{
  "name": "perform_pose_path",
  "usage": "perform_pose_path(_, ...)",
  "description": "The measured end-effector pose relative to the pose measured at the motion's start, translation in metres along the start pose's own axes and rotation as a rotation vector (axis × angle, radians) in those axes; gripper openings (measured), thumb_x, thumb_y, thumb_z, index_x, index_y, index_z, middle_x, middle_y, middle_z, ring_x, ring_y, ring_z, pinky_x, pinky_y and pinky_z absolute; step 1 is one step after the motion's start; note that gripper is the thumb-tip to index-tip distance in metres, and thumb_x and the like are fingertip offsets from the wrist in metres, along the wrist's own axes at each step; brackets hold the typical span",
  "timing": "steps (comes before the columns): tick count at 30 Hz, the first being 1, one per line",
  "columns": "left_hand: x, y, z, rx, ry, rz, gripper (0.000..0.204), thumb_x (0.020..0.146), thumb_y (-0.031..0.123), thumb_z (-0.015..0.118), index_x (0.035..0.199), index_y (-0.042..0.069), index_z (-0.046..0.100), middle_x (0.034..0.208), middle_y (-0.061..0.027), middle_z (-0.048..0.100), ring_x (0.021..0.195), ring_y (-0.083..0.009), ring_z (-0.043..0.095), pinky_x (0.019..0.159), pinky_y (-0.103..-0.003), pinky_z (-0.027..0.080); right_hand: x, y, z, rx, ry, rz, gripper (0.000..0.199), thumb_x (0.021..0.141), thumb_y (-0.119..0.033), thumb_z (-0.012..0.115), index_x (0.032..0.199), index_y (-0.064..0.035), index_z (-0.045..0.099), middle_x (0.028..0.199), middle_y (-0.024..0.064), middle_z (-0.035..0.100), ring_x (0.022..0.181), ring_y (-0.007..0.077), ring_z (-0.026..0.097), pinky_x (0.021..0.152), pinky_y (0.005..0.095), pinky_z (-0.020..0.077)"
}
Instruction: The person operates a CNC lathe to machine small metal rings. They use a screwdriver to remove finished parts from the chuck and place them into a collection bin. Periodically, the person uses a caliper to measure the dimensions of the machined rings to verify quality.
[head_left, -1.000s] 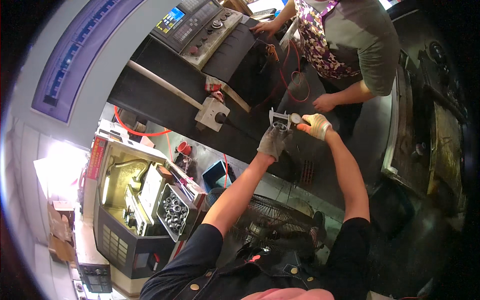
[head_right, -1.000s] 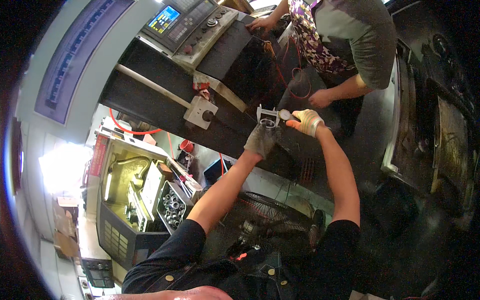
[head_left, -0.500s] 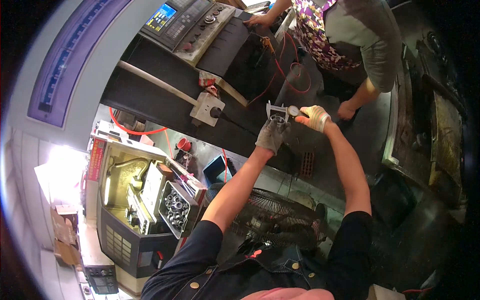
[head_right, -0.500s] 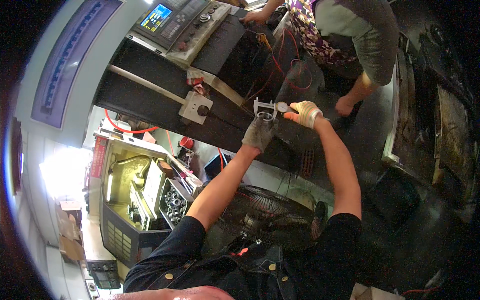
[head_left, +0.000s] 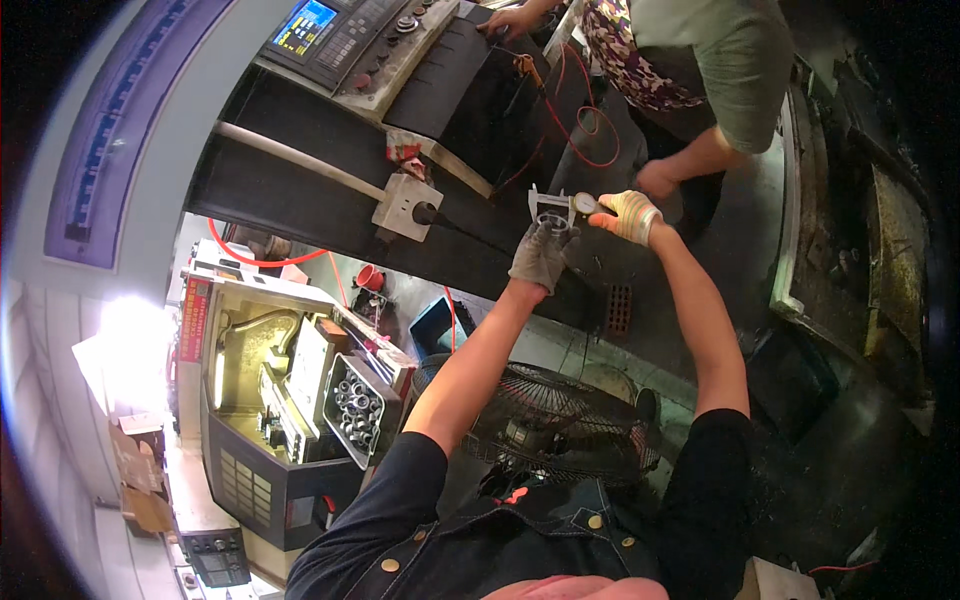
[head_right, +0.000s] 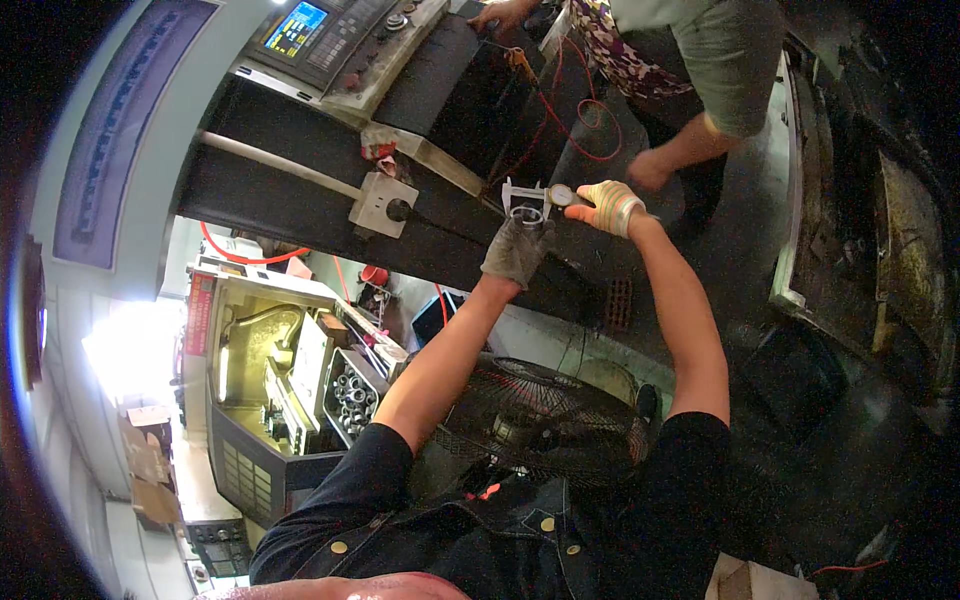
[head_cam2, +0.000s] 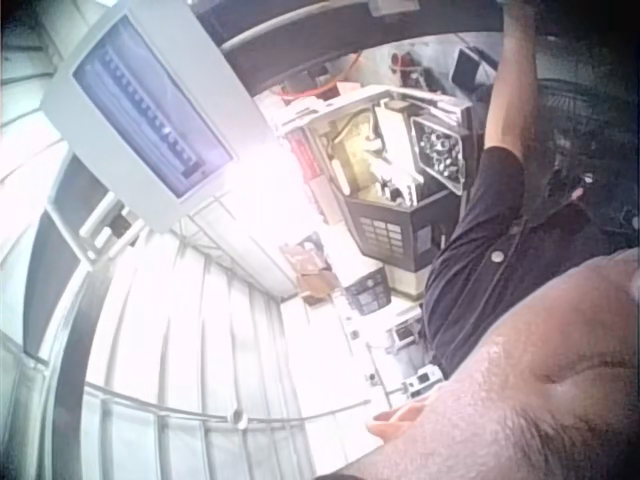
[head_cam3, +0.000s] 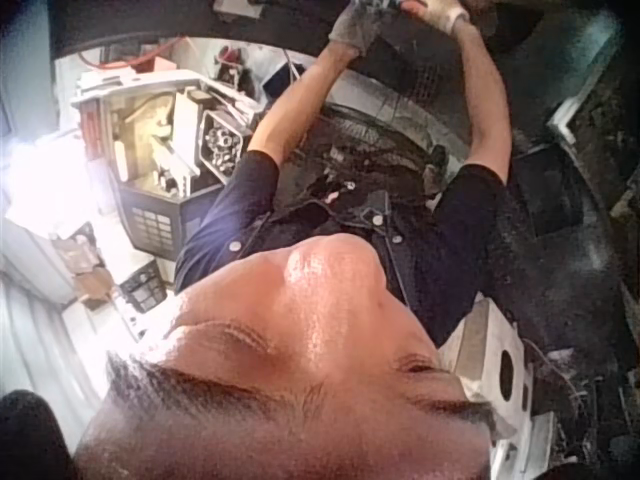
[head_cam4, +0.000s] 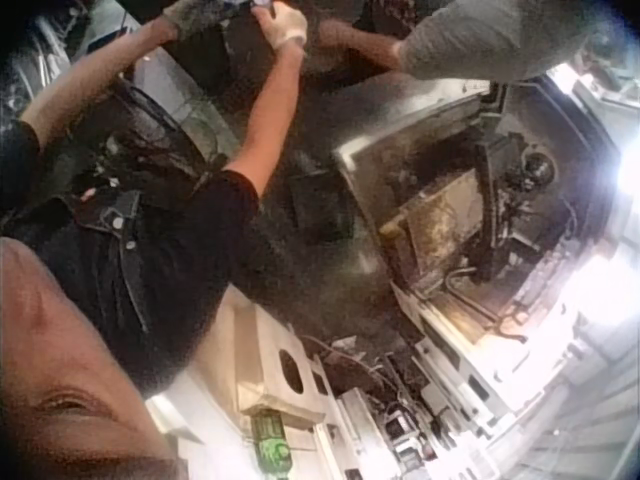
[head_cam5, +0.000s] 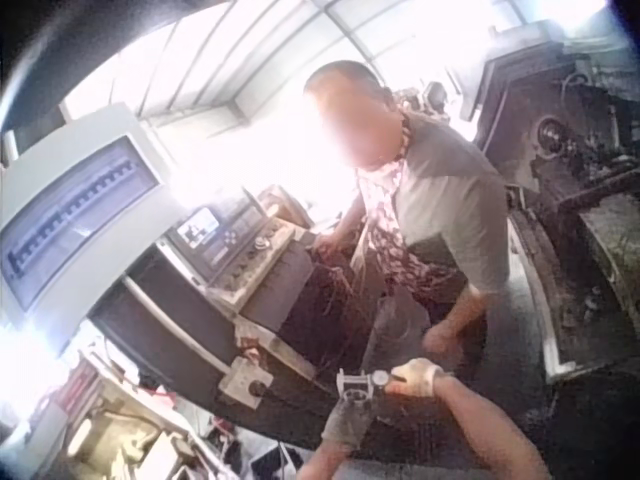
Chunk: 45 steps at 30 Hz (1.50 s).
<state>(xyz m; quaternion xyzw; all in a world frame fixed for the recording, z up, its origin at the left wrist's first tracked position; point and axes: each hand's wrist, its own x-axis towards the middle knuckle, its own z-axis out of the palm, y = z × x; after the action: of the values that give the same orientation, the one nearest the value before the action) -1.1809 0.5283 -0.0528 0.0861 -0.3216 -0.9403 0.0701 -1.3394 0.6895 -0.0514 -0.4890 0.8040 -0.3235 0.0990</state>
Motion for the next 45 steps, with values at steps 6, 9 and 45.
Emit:
perform_pose_path(6, 0.000, -0.001, 0.003, 0.010, 0.017, -0.009, 0.030, 0.080, 0.018, 0.062, 0.107, 0.007, 0.053, 0.108, -0.0111, 0.056, 0.101, -0.0301, 0.052, 0.091, -0.044, 0.043, 0.001, 0.005, 0.004, -0.010, 0.005, 0.001, 0.049, 0.077, -0.054, 0.052, 0.089, -0.0069, 0.058, 0.084, 0.0184, 0.061, 0.086, 0.0372, 0.056, 0.071, 0.0432, 0.0433)
perform_pose_path(9, -0.004, 0.001, 0.011, 0.067, 0.035, -0.007, 0.034, 0.079, 0.020, 0.063, 0.110, 0.008, 0.051, 0.108, -0.0104, 0.055, 0.101, -0.0290, 0.053, 0.091, -0.043, 0.043, -0.001, 0.001, 0.004, -0.055, 0.024, -0.003, 0.047, 0.077, -0.053, 0.053, 0.085, -0.0065, 0.056, 0.080, 0.0180, 0.060, 0.082, 0.0369, 0.057, 0.068, 0.0427, 0.0433)
perform_pose_path(45, -0.428, 0.063, 0.050, 0.621, -0.750, -0.395, 0.056, 0.068, 0.008, 0.071, 0.115, -0.001, 0.041, 0.101, -0.0076, 0.054, 0.092, -0.0134, 0.050, 0.080, -0.028, 0.042, -0.350, -0.517, 0.244, 0.117, 1.261, 0.882, 0.032, 0.072, -0.034, 0.066, 0.084, -0.0042, 0.060, 0.070, 0.0146, 0.059, 0.061, 0.0285, 0.058, 0.055, 0.0335, 0.0446)
